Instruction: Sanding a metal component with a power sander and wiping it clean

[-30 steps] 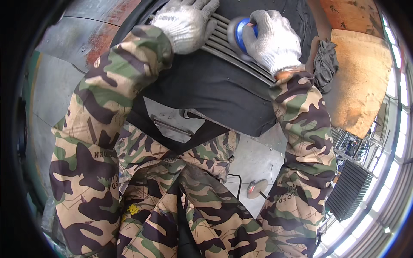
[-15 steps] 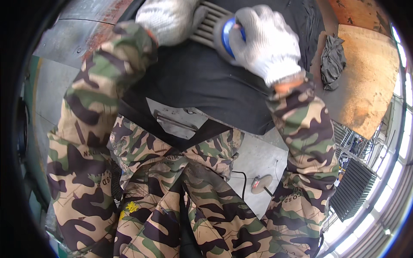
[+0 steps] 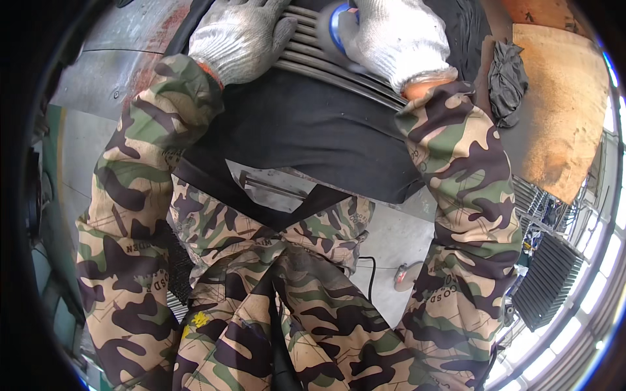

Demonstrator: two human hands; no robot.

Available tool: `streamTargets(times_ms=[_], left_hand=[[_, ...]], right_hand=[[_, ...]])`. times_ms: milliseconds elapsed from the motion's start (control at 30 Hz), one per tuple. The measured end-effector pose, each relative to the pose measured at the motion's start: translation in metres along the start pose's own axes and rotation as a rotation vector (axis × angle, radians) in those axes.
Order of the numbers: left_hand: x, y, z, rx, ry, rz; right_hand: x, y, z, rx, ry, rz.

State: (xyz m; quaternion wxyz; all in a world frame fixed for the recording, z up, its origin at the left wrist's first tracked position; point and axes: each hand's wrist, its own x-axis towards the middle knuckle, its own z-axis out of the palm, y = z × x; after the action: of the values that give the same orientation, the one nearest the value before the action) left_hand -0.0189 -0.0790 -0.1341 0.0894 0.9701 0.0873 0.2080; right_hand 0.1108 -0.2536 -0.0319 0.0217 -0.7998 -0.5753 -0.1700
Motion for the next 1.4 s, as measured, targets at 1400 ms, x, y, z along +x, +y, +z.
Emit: streamTargets(times_ms=[1400], left_hand=[[-0.014,-0.007,-0.001,0.118,-0.029,0.161]], right_hand=[[-0.052,0.029,0.000,0.085,-0.200,0.099]])
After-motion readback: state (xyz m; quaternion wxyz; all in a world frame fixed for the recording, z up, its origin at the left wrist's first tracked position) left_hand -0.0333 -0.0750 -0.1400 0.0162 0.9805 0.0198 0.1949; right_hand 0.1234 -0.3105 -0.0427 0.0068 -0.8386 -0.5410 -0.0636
